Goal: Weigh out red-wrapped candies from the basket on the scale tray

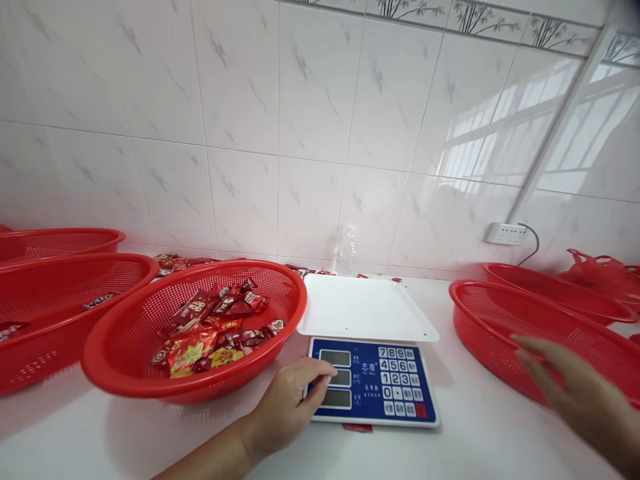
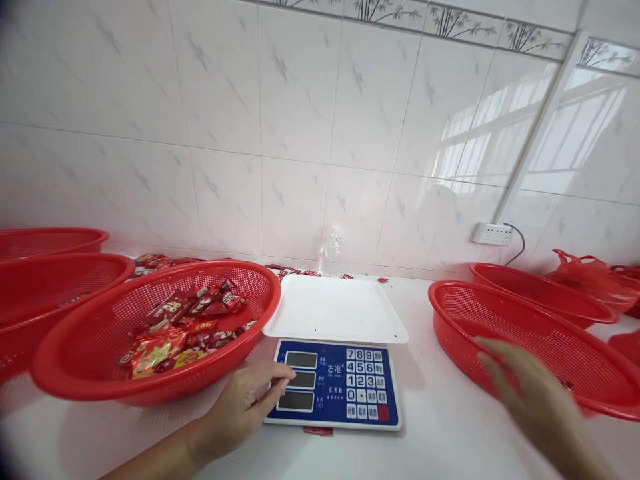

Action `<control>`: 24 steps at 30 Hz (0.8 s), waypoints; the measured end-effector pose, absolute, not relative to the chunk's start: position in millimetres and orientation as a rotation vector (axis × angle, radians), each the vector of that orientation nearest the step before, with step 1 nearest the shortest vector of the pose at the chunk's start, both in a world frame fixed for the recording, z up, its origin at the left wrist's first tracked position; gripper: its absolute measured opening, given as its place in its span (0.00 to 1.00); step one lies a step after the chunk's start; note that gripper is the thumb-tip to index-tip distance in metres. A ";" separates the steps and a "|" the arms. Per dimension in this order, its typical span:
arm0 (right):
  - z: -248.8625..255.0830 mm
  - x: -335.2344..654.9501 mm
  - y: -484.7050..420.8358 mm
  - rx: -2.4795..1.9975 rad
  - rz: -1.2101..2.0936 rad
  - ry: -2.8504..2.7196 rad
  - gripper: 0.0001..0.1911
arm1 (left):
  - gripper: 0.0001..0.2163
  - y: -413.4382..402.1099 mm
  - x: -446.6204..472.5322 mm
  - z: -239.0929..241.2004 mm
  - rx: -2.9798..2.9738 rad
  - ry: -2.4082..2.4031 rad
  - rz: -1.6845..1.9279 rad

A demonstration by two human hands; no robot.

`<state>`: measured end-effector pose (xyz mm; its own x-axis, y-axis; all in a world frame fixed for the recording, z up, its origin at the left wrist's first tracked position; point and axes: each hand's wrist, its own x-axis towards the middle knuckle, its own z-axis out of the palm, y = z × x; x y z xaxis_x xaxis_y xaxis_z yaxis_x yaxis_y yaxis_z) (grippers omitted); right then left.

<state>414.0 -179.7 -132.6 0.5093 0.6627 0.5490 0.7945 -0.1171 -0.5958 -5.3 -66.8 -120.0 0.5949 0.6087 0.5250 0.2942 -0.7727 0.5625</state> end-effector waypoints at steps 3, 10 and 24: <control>-180.1 360.0 -191.3 -1.887 0.175 -1.256 0.22 | 0.08 -68.2 -6.6 -118.6 2.423 0.703 1.037; -206.9 322.4 -187.4 -1.957 0.454 -1.012 0.28 | 0.08 -66.2 -7.0 -123.4 2.431 0.649 1.100; -203.5 331.3 -183.3 -2.052 0.661 -1.134 0.26 | 0.08 -65.0 -11.6 -118.1 2.459 0.724 1.021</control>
<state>331.3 -183.3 -203.5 0.4886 0.8668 -0.1002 0.5147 -0.3790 -0.7690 -11.6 -65.0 -118.1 0.6033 0.5888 0.5379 0.3128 -0.7952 0.5195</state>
